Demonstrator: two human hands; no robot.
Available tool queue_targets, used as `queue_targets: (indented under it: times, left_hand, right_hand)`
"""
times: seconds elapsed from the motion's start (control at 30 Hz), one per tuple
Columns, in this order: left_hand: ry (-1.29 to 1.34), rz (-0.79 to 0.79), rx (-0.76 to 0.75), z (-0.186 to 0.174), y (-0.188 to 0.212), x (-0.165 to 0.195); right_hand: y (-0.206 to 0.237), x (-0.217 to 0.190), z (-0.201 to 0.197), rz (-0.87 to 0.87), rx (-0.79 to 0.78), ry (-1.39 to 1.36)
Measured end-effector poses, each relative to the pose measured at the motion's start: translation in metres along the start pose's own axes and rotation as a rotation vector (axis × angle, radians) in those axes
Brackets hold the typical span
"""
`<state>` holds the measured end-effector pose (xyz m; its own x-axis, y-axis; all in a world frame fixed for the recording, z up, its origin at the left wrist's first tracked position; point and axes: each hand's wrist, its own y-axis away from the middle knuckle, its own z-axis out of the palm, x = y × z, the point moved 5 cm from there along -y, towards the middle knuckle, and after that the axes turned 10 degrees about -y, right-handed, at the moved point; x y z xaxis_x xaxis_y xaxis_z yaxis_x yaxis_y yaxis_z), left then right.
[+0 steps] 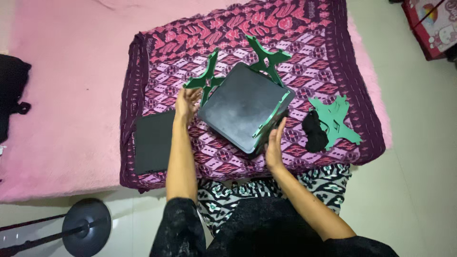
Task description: The person sits on the floor beside a bed and assembles a small stand from green X-shaped brackets and black rectangular panels, fitting the brackets together by hand and attaching the panels to form the stand body. They press the parts into place and reposition the assembly on the bed as they work.
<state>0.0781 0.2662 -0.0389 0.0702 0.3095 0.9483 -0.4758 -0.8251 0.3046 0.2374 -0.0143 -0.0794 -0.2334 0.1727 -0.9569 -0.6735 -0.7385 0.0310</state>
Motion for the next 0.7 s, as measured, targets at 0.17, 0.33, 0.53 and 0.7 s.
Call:
queue_targets:
  times: [0.17,0.33,0.53,0.7]
  left_hand:
    - [-0.148,-0.180,-0.169,0.016,-0.021,0.000]
    - [-0.183,-0.321,-0.173,0.024,-0.021,-0.026]
    - [-0.048,-0.331,-0.220,0.026,-0.003,-0.039]
    - [0.184,-0.167,-0.105,0.035,0.031,-0.039]
  right_hand:
    - [-0.018,0.009,0.006,-0.017,0.159,-0.016]
    - [-0.036,0.006,0.010,0.000,0.226,-0.131]
    - [-0.053,-0.008,0.010,0.152,0.082,-0.404]
    - [-0.098,-0.014,-0.006,0.368,-0.059,-0.439]
